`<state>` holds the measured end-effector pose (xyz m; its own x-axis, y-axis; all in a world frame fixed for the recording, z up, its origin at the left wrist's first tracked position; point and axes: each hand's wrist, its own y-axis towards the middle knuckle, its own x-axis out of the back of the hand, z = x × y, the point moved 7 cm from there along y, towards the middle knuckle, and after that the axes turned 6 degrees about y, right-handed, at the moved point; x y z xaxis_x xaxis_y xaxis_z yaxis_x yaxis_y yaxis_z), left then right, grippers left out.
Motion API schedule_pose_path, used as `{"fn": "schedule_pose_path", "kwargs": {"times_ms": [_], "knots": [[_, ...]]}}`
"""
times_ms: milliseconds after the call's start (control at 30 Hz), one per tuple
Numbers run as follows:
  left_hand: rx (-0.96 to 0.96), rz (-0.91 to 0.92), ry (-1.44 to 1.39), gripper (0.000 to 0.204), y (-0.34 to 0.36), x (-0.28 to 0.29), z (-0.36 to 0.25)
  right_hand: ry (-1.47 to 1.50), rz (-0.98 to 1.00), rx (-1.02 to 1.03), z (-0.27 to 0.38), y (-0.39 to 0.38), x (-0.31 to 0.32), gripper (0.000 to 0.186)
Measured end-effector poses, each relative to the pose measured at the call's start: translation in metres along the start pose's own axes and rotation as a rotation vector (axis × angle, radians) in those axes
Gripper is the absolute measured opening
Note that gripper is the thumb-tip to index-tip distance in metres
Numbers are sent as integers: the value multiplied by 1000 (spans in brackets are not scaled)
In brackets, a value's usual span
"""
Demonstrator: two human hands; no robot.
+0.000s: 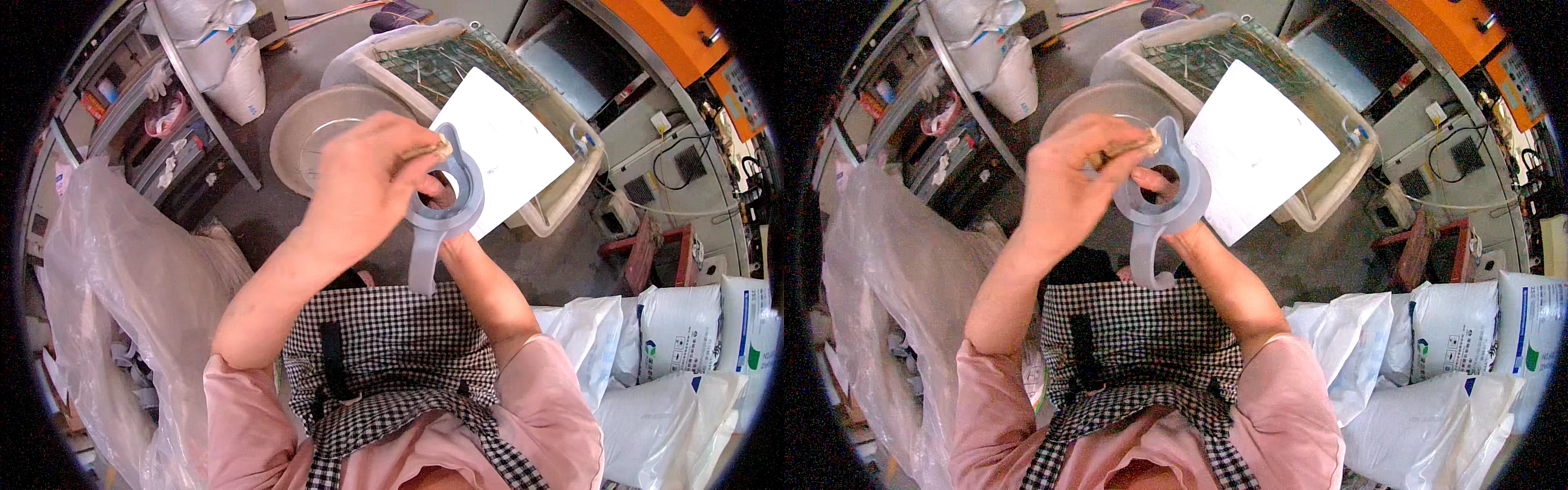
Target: The person wipes and sprays a plastic part by hand, then dips the part into a water bin, and then sprays the interior of an injection molding machine using a pressurized can.
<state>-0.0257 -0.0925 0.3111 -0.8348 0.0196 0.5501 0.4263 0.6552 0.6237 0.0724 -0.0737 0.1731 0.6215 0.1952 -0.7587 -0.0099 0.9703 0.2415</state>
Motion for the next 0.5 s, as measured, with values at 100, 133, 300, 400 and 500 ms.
{"fn": "schedule_pose_path", "kwargs": {"times_ms": [100, 133, 300, 400, 500], "knots": [[-257, 7, 264, 13, -5, -23, -13, 50, -18, 26, -11, -5, 14, 28], [-251, 13, 280, 13, -6, -28, -13, 19, 1, 41, -11, -6, 15, 28], [-32, 164, -9, 13, -5, -35, -3, -133, 106, 111, 5, -4, -1, 28], [38, 190, -217, 12, -6, -39, -2, -57, 189, 75, 8, 5, 9, 28], [-35, 179, -166, 15, -7, -39, -5, -31, 167, 73, 13, 0, 9, 28]]}}
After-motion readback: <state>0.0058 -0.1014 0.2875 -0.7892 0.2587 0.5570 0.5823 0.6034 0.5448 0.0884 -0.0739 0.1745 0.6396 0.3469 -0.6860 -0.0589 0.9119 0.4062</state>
